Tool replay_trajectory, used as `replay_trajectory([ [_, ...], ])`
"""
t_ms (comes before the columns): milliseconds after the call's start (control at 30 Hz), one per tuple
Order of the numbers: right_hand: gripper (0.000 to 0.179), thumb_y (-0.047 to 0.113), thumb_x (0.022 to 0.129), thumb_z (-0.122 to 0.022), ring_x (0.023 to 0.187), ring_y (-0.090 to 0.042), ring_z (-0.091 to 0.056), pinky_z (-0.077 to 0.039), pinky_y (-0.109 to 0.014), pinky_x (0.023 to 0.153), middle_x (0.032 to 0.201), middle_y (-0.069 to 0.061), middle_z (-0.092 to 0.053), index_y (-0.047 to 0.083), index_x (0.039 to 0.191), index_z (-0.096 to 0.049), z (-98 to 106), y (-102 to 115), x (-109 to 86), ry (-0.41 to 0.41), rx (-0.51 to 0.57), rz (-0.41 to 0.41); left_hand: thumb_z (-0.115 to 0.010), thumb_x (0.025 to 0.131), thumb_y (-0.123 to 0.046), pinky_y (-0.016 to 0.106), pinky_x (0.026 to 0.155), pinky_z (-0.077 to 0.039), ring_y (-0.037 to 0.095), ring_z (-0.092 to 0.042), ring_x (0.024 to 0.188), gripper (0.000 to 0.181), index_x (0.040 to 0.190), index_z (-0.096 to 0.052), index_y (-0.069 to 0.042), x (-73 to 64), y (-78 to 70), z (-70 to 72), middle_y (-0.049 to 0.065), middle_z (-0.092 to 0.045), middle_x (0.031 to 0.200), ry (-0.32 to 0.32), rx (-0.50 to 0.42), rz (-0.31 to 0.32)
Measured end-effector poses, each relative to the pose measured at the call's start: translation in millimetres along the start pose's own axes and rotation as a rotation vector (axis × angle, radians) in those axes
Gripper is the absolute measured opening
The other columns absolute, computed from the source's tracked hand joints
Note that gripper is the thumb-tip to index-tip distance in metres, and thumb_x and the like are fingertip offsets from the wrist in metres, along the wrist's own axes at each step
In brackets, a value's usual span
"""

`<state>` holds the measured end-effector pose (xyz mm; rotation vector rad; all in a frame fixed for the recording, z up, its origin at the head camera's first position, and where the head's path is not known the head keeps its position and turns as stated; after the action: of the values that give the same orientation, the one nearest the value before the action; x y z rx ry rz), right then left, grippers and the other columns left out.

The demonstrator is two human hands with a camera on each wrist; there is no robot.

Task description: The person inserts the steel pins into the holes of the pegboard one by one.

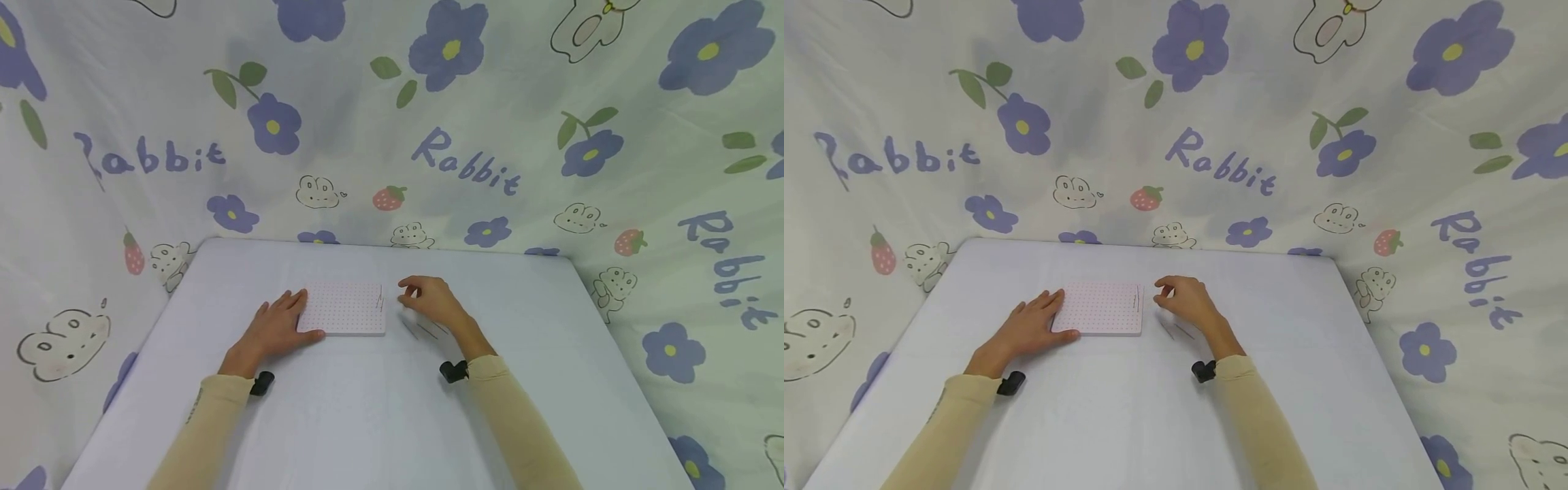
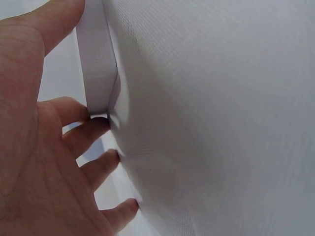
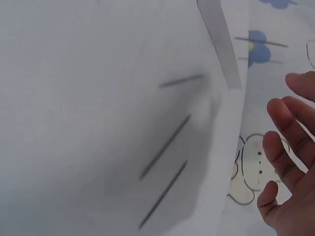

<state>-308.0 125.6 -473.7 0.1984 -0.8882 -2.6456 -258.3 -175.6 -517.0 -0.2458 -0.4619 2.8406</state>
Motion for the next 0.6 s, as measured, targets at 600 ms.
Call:
replay_trajectory([
  [600, 0.036, 0.035, 0.092, -0.073, 0.082, -0.015, -0.058, -0.048, -0.030, 0.065, 0.094, 0.004, -0.070, 0.013, 0.120, -0.074, 22, -60, -33.5, -0.032, -0.017, -0.120, -0.064, 0.084, -0.071, 0.074, 0.114, -0.011, 0.046, -0.019, 0.150, 0.112, 0.157, -0.024, 0.004, 1.0, -1.4, 1.9, 0.024, -0.028, 0.162, -0.006, -0.002, -0.013],
])
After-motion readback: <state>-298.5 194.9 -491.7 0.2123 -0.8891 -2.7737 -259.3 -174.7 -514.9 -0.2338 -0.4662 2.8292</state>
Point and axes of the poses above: each hand's wrist, its own x-axis towards the middle knuckle, its own z-axis out of the back of the hand, y = z × x, the point moved 8 cm from there along x, towards the middle knuckle
